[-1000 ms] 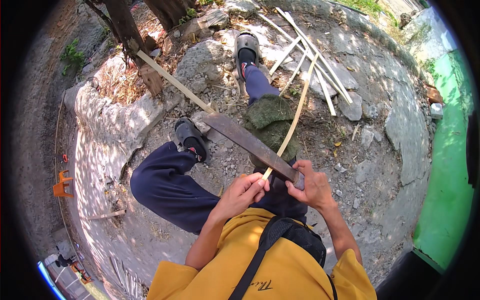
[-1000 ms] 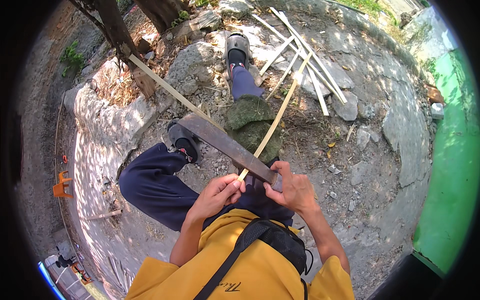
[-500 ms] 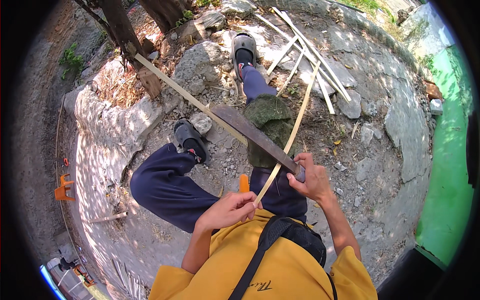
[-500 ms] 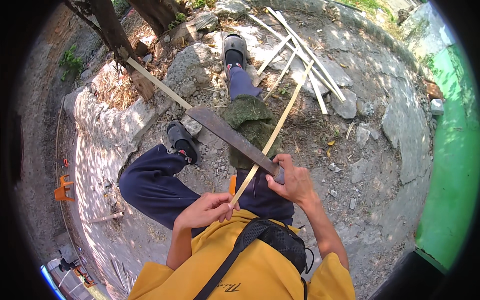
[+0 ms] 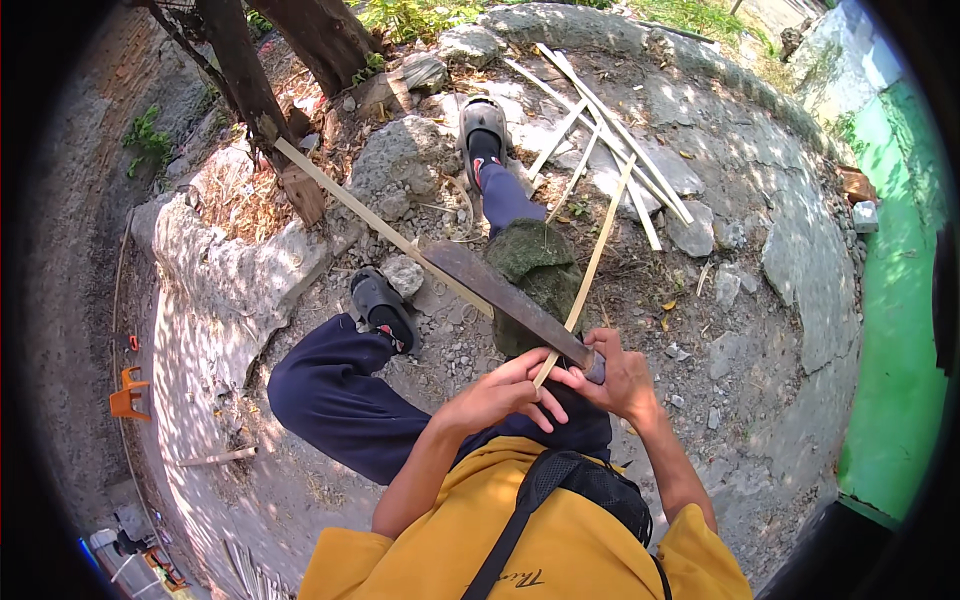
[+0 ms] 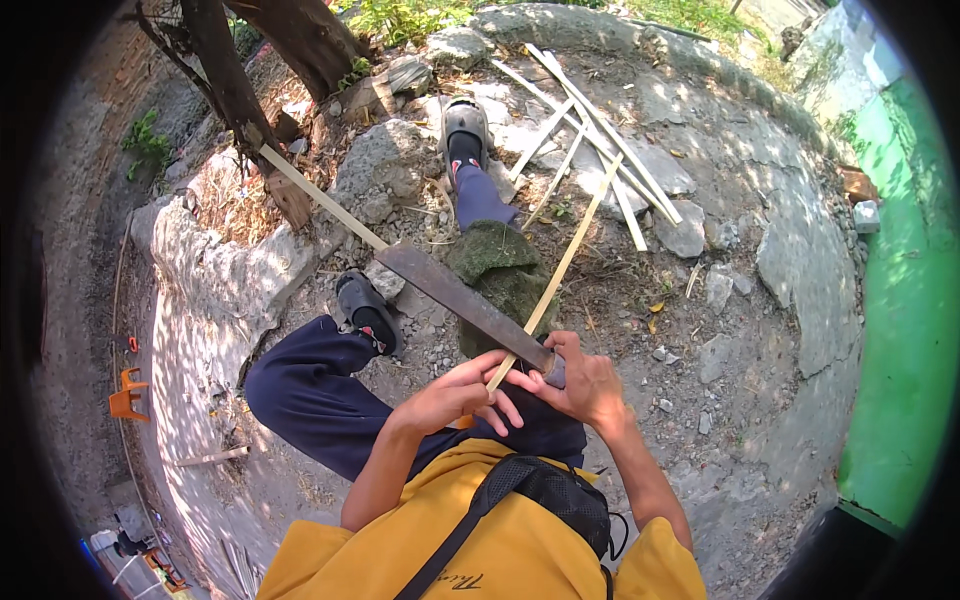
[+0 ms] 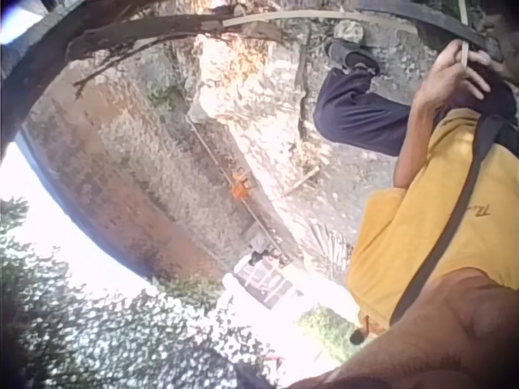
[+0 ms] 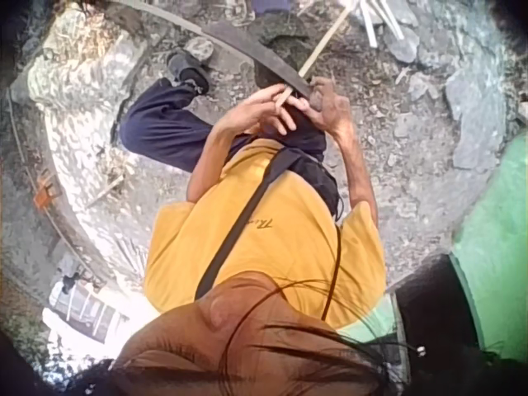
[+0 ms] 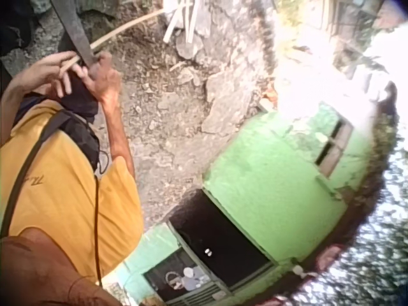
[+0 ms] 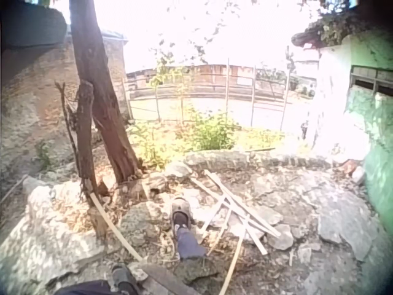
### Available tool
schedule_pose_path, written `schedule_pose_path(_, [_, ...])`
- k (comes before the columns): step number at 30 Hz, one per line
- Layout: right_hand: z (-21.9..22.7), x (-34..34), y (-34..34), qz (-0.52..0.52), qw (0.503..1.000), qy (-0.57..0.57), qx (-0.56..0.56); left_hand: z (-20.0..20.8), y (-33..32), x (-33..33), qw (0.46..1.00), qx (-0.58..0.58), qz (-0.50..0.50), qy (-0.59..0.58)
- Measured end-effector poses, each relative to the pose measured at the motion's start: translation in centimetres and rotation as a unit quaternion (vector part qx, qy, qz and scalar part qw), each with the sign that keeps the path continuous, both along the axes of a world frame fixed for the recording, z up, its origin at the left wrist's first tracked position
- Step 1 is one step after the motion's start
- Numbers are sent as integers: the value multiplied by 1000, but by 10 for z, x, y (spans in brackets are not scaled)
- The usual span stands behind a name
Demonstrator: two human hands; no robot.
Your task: The person shaves a thin strip of bamboo using a machete while resting the blade against a cloth pad on their knee.
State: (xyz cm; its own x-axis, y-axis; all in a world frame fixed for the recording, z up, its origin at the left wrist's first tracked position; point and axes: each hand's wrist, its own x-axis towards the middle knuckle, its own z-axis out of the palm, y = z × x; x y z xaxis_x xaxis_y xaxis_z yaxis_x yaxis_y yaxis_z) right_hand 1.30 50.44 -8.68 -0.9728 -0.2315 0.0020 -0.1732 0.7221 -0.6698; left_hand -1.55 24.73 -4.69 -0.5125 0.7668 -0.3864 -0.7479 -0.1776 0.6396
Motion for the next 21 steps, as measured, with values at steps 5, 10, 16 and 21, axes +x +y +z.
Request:
schedule_pose_path(5, [22, -3, 2, -20, 999, 17, 27, 8, 15, -11, 998, -23, 47, 20])
schedule_pose_path(10, [66, -21, -4, -43, 997, 55, -45, 29, 13, -38, 992, -1, 104, 71])
schedule_pose_path(16, [94, -30, -10, -24, 991, 112, -68, 54, 4, -79, 973, 37, 171, 149])
schedule_pose_path(21, [100, -28, -17, 30, 982, 185, -18, 41, 4, -97, 962, 18, 150, 228])
